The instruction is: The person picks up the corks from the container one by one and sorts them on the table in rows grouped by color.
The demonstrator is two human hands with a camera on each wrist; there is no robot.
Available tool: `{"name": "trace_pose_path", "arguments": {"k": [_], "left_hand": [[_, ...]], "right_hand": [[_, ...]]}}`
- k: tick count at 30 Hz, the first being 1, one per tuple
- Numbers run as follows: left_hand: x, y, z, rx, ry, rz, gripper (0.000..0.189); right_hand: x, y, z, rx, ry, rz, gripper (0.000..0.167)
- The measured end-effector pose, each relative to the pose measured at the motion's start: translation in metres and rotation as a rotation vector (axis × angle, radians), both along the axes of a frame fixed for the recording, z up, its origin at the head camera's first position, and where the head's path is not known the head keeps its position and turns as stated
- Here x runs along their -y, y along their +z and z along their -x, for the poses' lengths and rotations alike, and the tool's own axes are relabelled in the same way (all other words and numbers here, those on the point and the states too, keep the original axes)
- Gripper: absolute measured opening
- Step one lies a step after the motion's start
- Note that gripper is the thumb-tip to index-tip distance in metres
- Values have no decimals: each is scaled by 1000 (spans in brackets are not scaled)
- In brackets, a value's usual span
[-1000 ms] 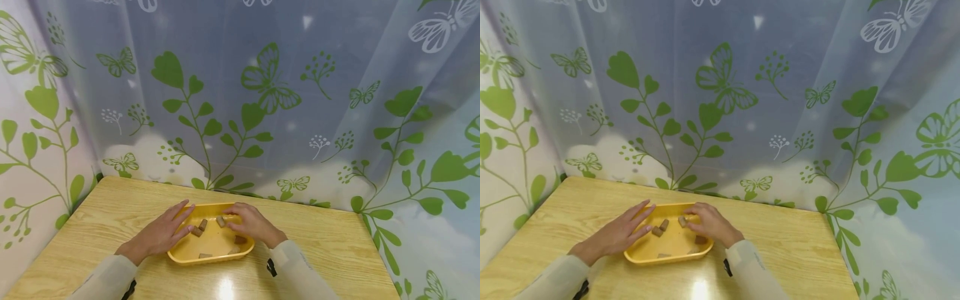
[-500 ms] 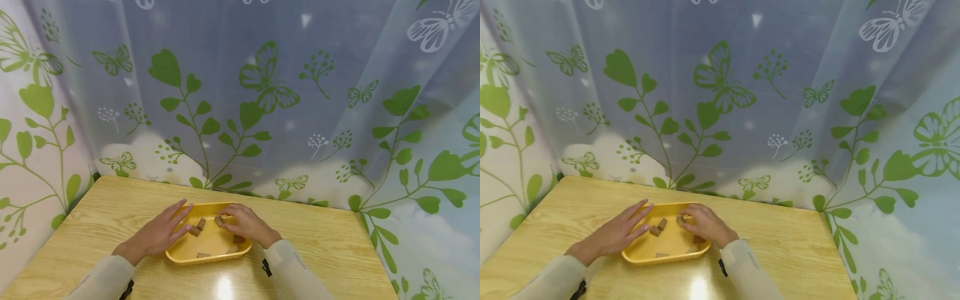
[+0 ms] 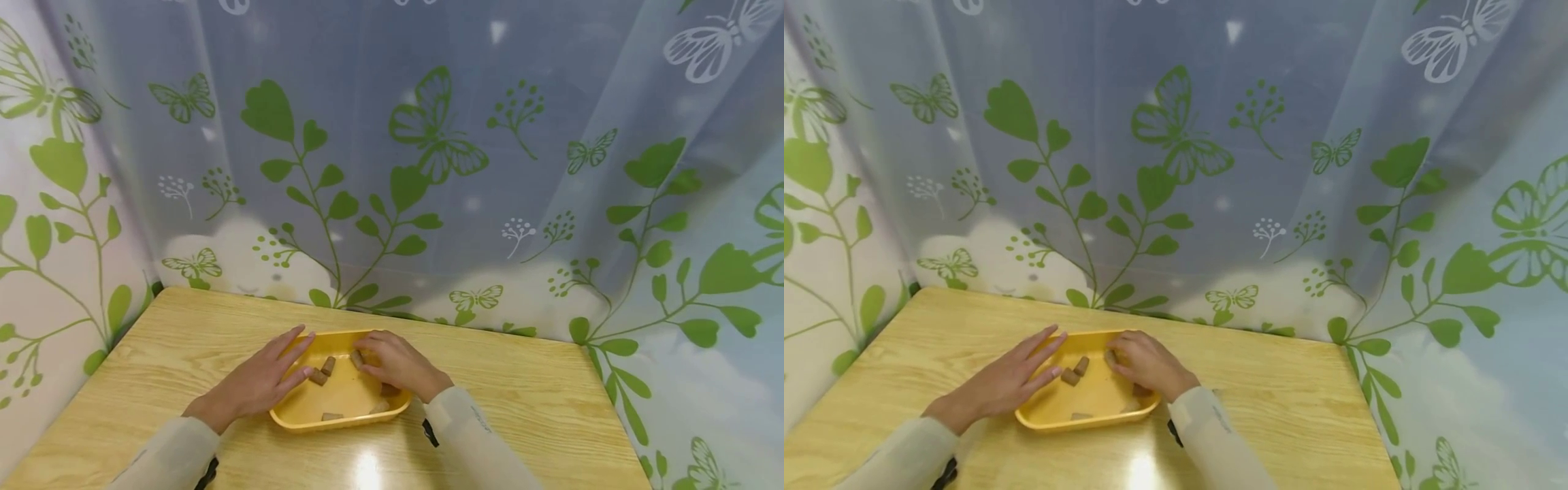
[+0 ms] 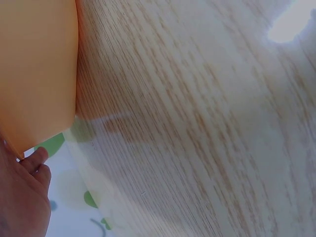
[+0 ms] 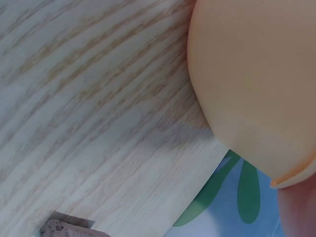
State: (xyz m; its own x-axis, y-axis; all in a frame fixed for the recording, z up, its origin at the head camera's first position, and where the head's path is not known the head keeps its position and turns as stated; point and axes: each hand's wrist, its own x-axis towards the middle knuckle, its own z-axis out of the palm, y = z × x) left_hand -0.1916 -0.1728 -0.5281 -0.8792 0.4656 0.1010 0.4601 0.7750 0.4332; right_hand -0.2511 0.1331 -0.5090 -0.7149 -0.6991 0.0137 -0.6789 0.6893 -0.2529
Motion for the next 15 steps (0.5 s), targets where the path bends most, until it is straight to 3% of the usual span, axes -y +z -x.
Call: {"name": "trace_pose_path", "arguments": {"k": [15], "left_hand": [[0, 2, -1, -9, 2, 8, 67]], "right_hand": [[7, -4, -2, -51, -51, -102, 36]]}}
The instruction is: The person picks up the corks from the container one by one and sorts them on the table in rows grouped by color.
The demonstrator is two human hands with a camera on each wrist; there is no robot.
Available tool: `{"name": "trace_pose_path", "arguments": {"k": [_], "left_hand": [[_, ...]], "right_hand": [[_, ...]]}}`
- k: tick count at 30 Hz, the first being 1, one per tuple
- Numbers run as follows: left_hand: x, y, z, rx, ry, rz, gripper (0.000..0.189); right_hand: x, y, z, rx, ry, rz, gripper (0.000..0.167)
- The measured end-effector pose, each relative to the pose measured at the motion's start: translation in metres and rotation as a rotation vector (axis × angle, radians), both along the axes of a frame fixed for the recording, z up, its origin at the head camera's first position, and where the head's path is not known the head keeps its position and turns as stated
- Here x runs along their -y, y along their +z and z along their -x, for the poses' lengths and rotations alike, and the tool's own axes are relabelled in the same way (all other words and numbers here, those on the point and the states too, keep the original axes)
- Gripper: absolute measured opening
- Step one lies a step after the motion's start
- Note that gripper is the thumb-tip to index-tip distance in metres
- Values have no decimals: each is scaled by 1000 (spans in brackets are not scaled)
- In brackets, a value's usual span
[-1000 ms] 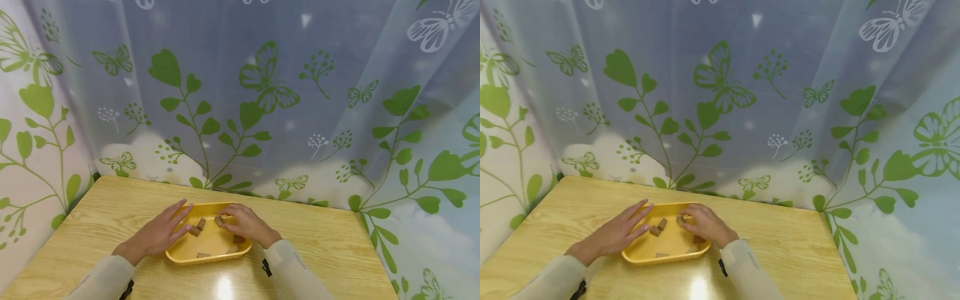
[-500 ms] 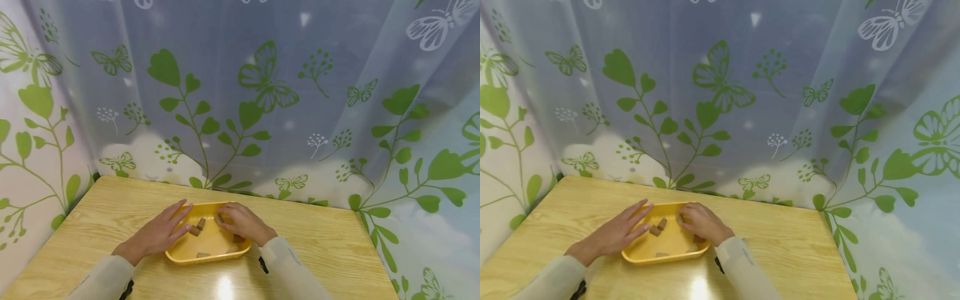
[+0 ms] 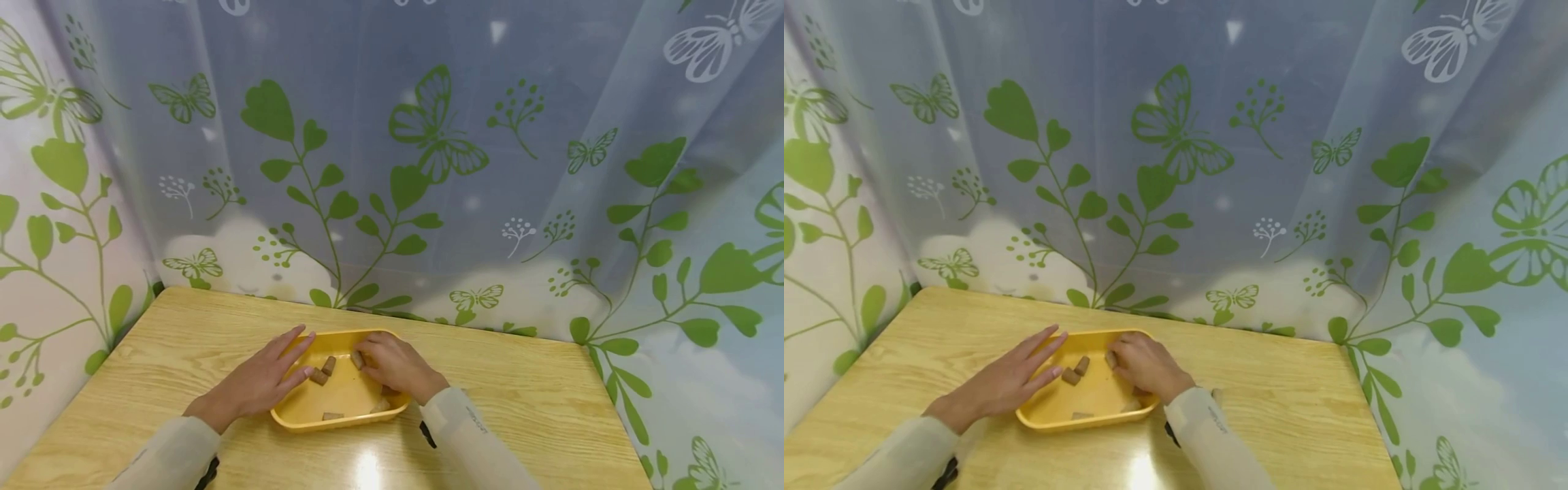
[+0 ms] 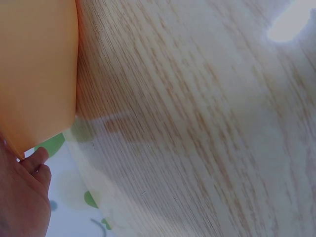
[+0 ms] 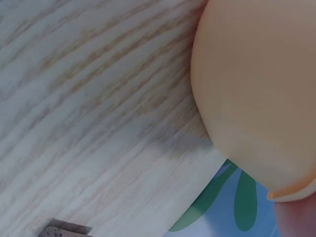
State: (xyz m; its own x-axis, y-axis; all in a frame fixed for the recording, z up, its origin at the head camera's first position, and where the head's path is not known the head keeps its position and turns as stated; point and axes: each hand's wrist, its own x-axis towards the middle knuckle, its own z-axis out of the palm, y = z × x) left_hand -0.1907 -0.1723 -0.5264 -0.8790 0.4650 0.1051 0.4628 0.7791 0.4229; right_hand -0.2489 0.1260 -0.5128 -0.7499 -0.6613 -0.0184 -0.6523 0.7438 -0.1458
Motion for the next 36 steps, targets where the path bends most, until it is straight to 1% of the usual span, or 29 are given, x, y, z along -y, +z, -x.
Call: {"name": "trace_pose_path", "arguments": {"k": [3, 8, 13, 19, 23, 27, 33, 36], "left_hand": [[0, 0, 0, 2, 1, 0, 67], [0, 0, -1, 11, -2, -2, 67], [0, 0, -1, -1, -6, 4, 67], [-1, 1, -1, -8, -7, 3, 66], [-1, 1, -1, -13, -8, 3, 66], [-1, -1, 0, -20, -8, 7, 66], [0, -1, 0, -15, -3, 7, 66], [0, 0, -1, -9, -1, 6, 66]], "right_hand": [[1, -1, -1, -12, -15, -14, 36], [2, -2, -2, -28, -8, -20, 34], [2, -2, -5, -47, 0, -25, 31], [1, -3, -6, -62, 3, -63, 32], [1, -4, -6, -63, -2, -50, 32], [1, -3, -7, -37, -16, -6, 35], [0, 1, -8, 72, -58, 121, 34], [0, 2, -8, 111, -68, 166, 34]]}}
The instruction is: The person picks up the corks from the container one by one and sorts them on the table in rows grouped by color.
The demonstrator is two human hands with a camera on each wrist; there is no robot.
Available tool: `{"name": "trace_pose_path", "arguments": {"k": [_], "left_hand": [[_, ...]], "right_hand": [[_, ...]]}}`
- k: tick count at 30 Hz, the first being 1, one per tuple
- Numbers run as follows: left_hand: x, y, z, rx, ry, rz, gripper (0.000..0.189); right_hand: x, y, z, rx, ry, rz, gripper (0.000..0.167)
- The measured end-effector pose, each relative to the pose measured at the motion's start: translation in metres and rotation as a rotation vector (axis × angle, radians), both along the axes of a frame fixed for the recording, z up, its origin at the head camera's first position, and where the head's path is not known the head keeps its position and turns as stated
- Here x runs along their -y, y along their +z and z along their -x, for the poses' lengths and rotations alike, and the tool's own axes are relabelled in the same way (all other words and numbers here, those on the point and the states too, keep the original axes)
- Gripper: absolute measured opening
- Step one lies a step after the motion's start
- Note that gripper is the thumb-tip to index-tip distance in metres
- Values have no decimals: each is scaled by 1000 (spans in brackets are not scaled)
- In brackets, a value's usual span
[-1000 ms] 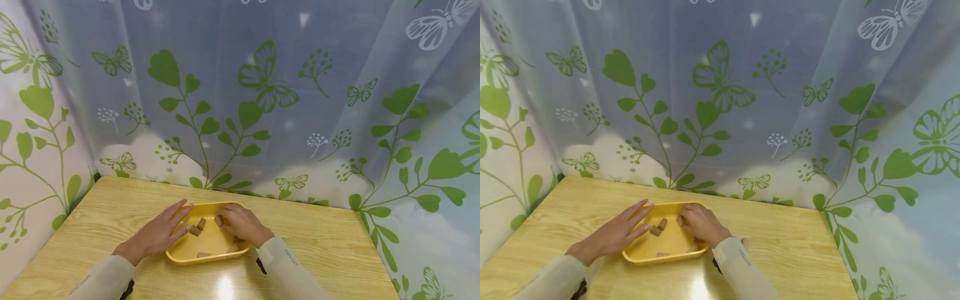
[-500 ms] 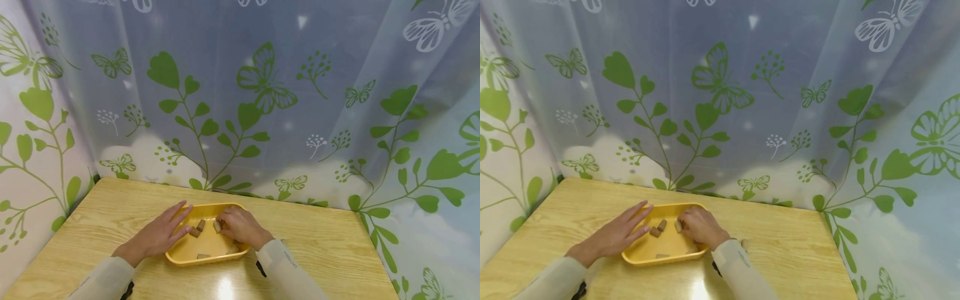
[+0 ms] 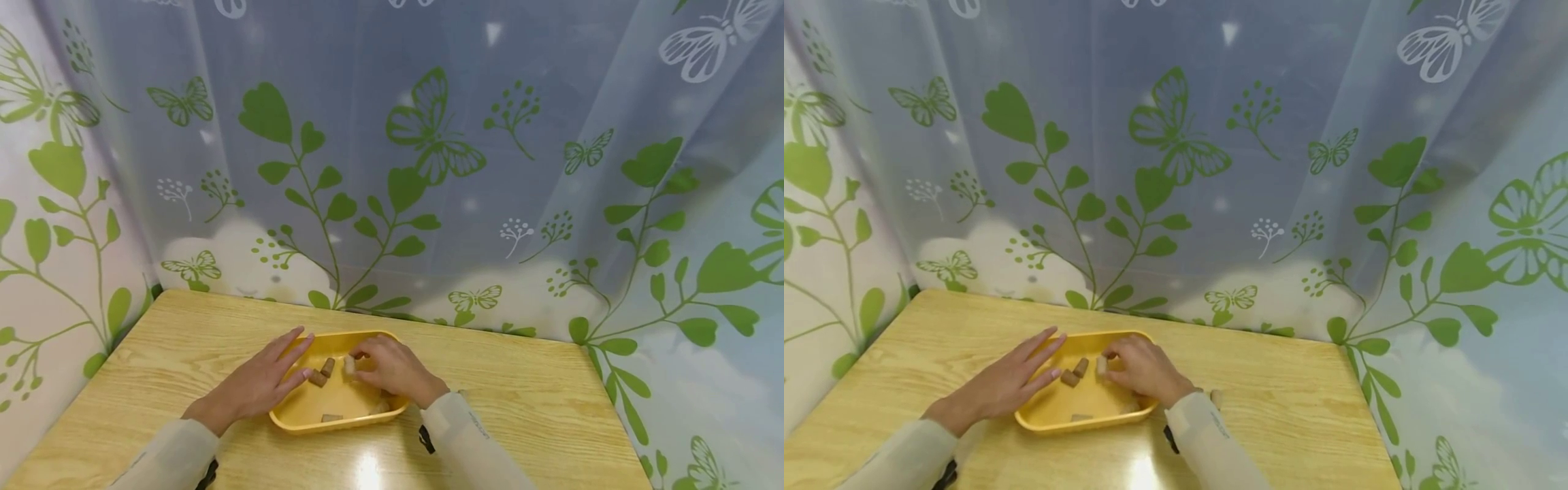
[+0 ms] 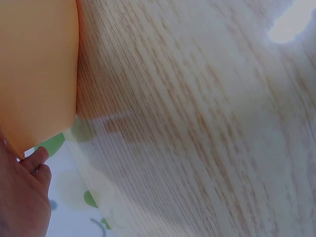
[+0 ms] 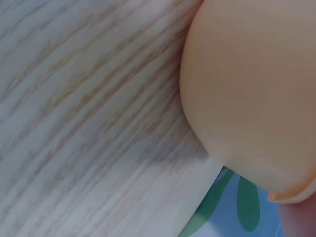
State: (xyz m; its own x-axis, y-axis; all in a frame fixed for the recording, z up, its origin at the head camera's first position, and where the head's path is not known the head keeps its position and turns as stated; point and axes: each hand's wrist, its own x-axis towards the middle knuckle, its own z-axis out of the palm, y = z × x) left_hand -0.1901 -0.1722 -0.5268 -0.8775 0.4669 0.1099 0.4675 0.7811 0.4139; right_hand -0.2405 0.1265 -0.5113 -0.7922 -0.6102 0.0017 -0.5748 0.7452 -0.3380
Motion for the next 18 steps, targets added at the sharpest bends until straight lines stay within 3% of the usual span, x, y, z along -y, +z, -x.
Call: {"name": "trace_pose_path", "arguments": {"k": [10, 18], "left_hand": [[1, -1, 0, 12, 7, -1, 66], [-1, -1, 0, 4, 3, -4, 66]], "right_hand": [[-4, 3, -5, 51, 36, 119, 37], [-14, 4, -11, 49, 9, 204, 37]]}}
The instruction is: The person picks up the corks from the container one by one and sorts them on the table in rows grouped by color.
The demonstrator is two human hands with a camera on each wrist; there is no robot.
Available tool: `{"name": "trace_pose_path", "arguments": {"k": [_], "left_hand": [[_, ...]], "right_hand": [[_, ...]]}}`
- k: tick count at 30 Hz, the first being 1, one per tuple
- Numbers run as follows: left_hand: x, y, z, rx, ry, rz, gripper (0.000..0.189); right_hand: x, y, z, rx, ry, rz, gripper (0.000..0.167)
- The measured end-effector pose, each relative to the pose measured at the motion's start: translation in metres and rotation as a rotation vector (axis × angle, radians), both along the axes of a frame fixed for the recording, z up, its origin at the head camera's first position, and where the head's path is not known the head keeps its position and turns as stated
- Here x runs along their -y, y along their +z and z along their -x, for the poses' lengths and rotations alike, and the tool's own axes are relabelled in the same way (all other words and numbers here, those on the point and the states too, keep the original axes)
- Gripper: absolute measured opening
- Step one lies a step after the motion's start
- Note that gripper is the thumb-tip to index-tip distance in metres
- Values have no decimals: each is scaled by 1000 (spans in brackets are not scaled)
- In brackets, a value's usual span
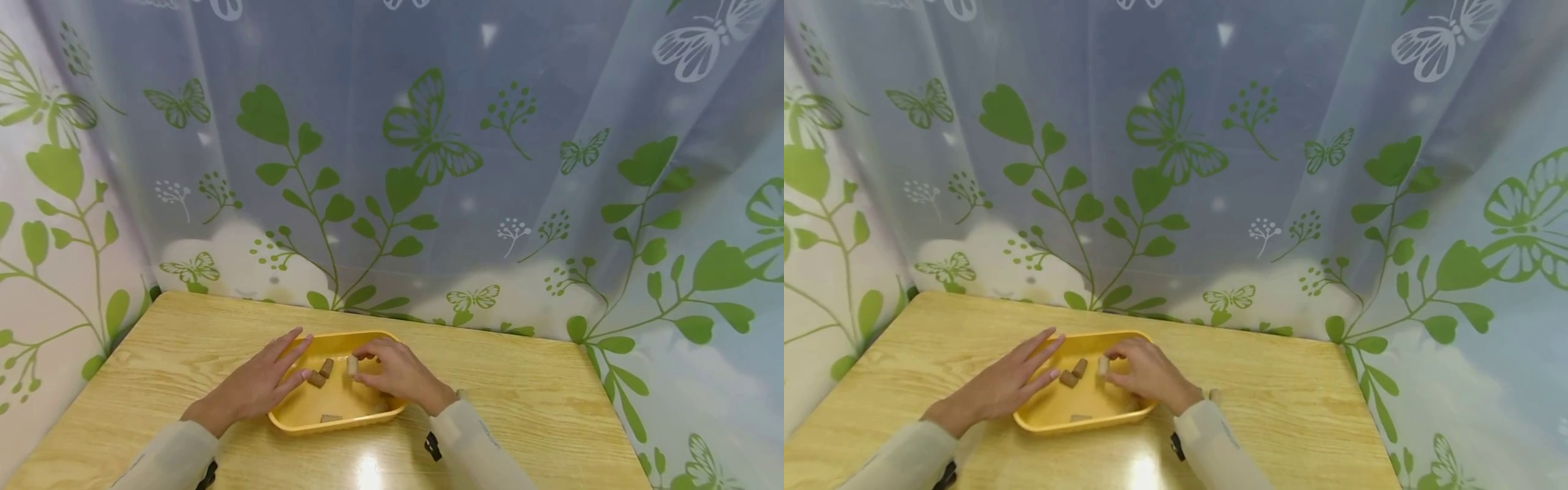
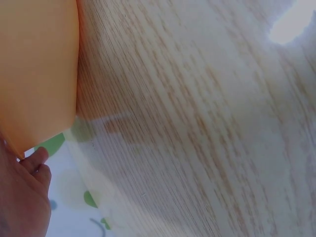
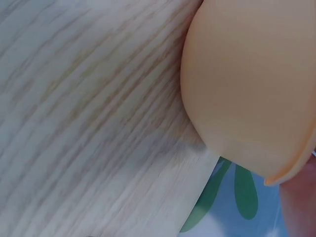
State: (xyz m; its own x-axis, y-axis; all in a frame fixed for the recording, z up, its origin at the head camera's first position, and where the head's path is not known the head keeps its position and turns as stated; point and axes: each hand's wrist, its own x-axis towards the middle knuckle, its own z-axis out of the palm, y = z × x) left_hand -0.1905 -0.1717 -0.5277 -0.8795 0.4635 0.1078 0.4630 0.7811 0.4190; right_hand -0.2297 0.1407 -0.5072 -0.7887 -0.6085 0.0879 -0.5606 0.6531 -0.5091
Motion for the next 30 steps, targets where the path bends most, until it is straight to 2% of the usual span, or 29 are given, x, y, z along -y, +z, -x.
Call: {"name": "trace_pose_path", "arguments": {"k": [9, 22, 30], "left_hand": [[0, 0, 1, -8, -6, -1, 66], [0, 0, 1, -15, -6, 9, 66], [0, -1, 0, -11, -8, 0, 66]], "right_hand": [[-10, 3, -6, -9, 3, 32, 36], [-29, 10, -14, 8, -39, 56, 39], [-42, 12, -17, -32, -59, 95, 39]]}}
